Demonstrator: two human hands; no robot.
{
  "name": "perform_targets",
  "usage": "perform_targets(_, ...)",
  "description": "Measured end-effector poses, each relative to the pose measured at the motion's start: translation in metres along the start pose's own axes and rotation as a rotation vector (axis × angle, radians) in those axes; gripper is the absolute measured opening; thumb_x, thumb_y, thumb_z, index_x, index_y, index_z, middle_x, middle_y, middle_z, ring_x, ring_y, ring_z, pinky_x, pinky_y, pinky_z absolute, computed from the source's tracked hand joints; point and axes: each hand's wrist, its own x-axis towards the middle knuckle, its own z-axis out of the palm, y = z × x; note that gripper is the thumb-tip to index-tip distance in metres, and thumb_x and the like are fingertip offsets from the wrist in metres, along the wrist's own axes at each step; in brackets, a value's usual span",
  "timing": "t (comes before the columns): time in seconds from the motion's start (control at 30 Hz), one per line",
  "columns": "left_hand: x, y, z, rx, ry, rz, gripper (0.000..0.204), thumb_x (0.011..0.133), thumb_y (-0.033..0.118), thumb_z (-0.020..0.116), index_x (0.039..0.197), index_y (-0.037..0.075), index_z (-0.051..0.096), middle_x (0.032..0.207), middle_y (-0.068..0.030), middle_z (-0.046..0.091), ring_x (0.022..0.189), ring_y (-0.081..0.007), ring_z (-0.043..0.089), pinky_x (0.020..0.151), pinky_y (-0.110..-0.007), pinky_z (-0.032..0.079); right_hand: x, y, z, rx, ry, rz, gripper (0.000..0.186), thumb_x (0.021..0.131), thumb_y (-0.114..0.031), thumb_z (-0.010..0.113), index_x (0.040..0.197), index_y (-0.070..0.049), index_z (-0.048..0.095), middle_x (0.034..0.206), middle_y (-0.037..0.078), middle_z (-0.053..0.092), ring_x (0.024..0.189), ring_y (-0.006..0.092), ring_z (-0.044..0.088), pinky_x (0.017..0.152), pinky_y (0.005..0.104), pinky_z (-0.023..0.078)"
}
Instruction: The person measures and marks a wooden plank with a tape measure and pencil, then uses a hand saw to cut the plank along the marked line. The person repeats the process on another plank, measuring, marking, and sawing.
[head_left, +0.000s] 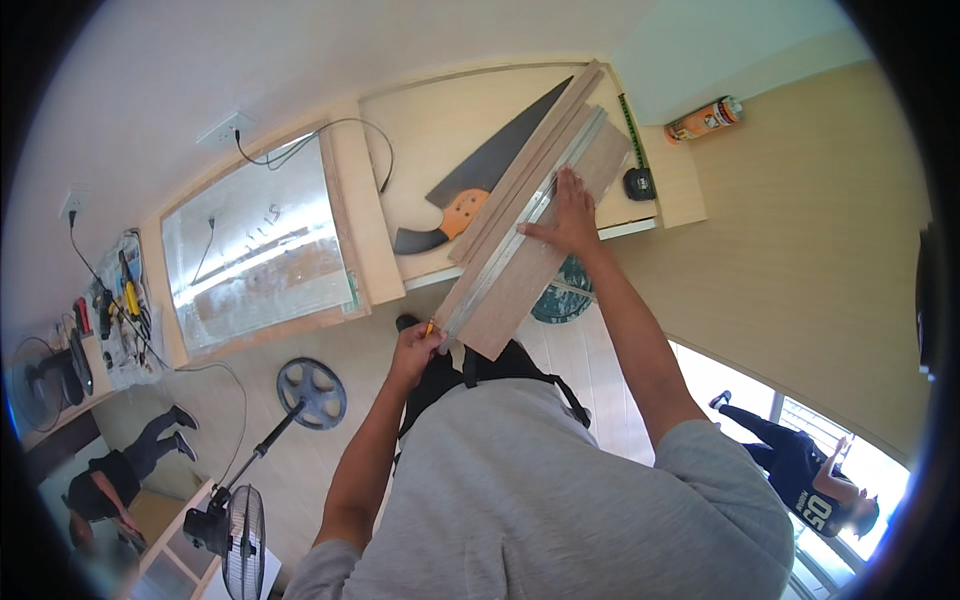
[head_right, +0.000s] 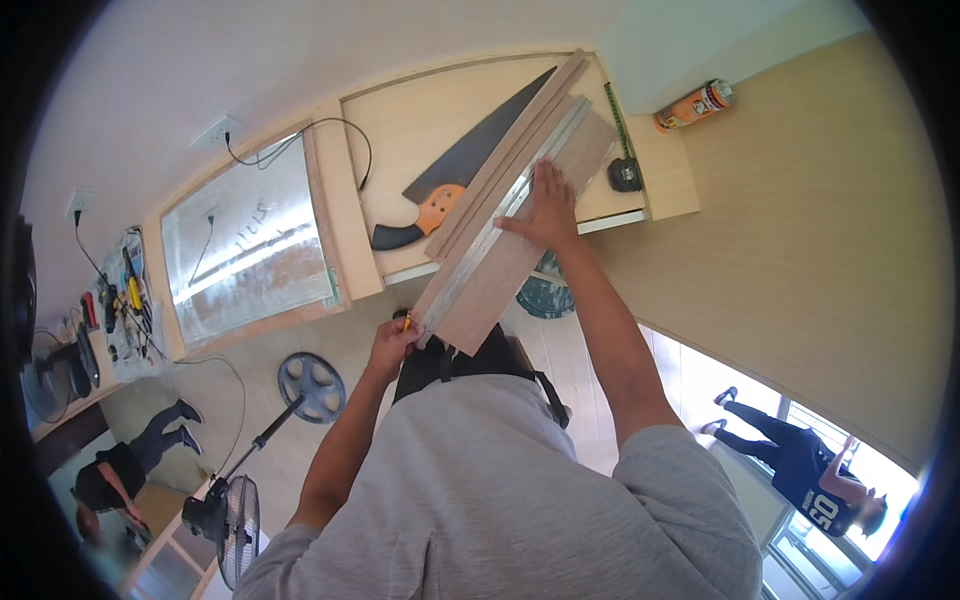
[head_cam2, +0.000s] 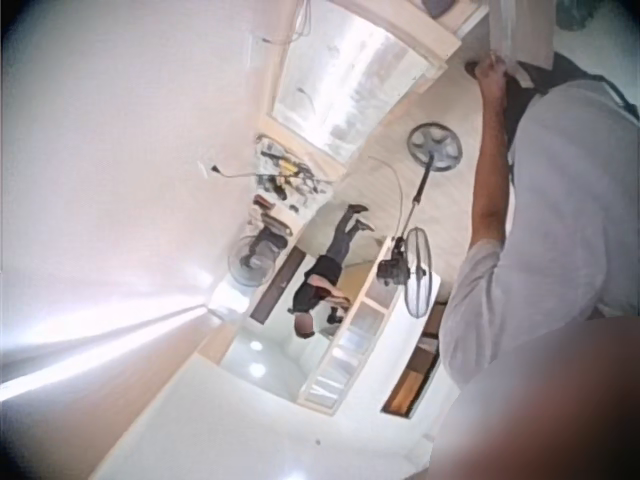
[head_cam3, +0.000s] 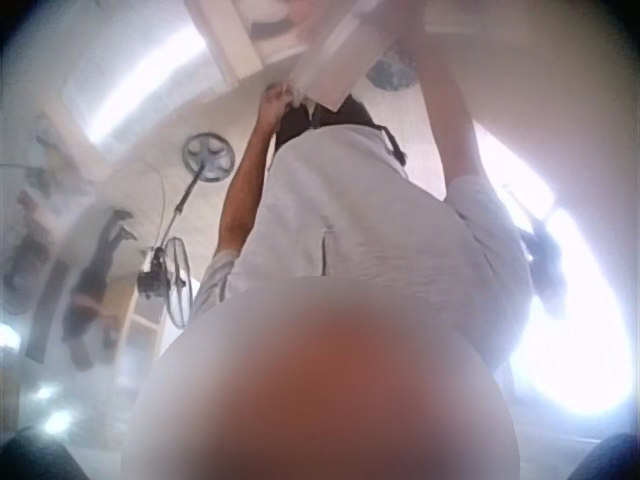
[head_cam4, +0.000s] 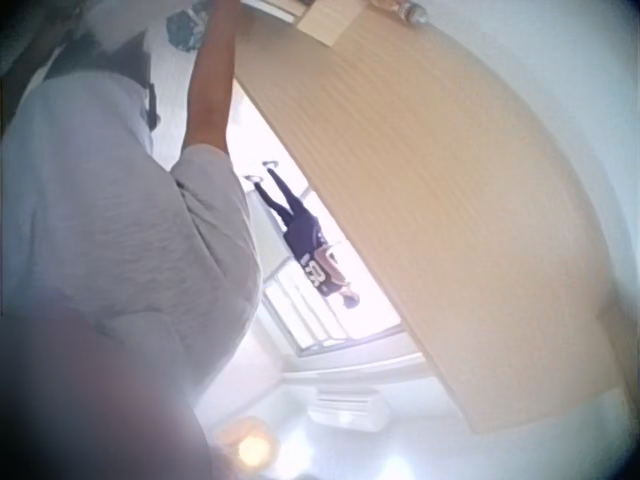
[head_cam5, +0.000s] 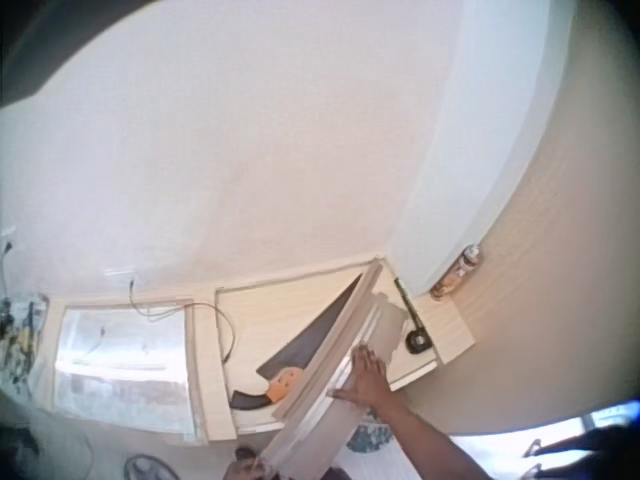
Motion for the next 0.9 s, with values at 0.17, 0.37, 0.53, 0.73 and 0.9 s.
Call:
perform_targets(0.17,-0.003,0.003,-0.002,0.108,-0.008,0.085,0.025,0.093,0.026,0.072,0.096,0.001,0.072,0.078,-0.0013,0.065,0.067,-0.0105,0.053,0.063,-0.029,0.043,0.002,-0.004,-0.007,-0.056,-0.047,0.025,0.141,0.067,-0.080,0.076,0.164,0.003,0.017,0.173,0.023,0.009,0.160,0.0388,0.007,0.124,0.0626,0.015)
perform_targets(0.37,-0.025,0.024,-0.019,0.660,0.143,0.301,0.034,0.099,0.033,0.067,0.096,-0.001,0.071,0.079,-0.0103,0.068,0.071,-0.0189,0.060,0.072,-0.035,0.050,0.001,-0.009,-0.013,-0.046,-0.091,0.062,0.143,0.064,-0.080,0.078,0.165,0.001,0.015,0.174,0.019,0.008,0.161,0.0369,0.005,0.124,0.0638,0.014)
perform_targets(0.53,-0.040,0.060,-0.011,0.595,0.103,0.301,0.040,0.105,0.034,0.058,0.090,-0.002,0.066,0.078,-0.0097,0.067,0.070,-0.0187,0.059,0.070,-0.035,0.049,0.000,-0.008,-0.012,-0.051,-0.080,0.055,0.137,0.067,-0.076,0.078,0.164,0.002,0.019,0.174,0.019,0.009,0.160,0.0376,0.009,0.122,0.0670,0.017)
perform_targets(0.73,0.010,0.133,0.058,0.323,-0.055,0.439,0.043,0.111,0.039,0.048,0.088,0.004,0.057,0.073,-0.0009,0.050,0.067,-0.0110,0.050,0.064,-0.029,0.044,-0.001,-0.008,-0.010,-0.024,-0.060,0.057,0.136,0.067,-0.071,0.081,0.164,0.001,0.018,0.174,0.019,0.009,0.160,0.0378,0.009,0.123,0.0664,0.016)
perform_targets(0.9,0.084,0.191,0.122,0.336,-0.218,0.453,0.044,0.112,0.042,0.043,0.096,0.005,0.062,0.081,-0.0011,0.057,0.073,-0.0109,0.055,0.066,-0.028,0.046,-0.003,-0.009,-0.013,0.045,-0.047,0.062,0.136,0.065,-0.067,0.084,0.164,0.001,0.019,0.174,0.019,0.011,0.161,0.0362,0.008,0.124,0.0648,0.014)
